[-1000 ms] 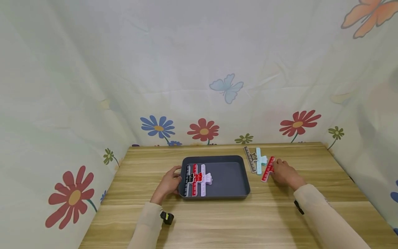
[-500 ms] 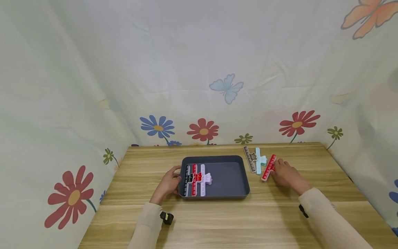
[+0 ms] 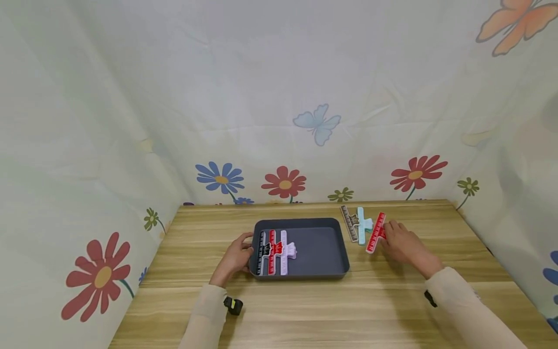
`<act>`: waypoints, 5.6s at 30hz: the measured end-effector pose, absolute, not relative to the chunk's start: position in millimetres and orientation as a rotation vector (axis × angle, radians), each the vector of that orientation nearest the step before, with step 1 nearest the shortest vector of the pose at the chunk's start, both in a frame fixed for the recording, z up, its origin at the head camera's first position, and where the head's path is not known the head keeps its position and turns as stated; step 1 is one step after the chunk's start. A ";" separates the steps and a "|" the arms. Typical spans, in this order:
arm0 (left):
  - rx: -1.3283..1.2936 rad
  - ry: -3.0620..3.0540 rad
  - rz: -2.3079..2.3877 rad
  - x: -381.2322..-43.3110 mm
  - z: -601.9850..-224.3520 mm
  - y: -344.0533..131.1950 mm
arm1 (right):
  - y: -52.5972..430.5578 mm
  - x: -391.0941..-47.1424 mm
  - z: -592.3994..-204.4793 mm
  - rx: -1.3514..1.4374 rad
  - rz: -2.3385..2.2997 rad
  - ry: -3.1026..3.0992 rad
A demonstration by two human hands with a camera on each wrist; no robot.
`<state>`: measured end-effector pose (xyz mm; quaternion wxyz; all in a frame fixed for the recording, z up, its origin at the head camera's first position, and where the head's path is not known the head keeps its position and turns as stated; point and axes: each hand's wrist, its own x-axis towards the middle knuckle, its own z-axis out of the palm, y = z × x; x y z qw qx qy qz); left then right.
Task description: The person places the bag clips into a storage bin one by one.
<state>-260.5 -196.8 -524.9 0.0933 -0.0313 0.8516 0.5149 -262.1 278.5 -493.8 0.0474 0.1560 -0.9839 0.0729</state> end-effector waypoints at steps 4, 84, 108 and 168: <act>-0.097 2.514 1.539 -260.0 -524.6 -196.9 | 272.0 -259.4 -483.5 0.499 0.219 -2.965; -0.119 2.476 1.574 -260.0 -526.3 -198.9 | 146.8 -254.9 -475.6 0.880 0.134 -2.916; -0.115 2.481 1.568 -259.7 -525.1 -197.5 | 106.9 -261.4 -498.9 0.835 0.180 -3.114; -0.107 2.527 1.539 -258.5 -525.1 -196.1 | 89.8 -265.5 -497.6 0.787 0.285 -3.166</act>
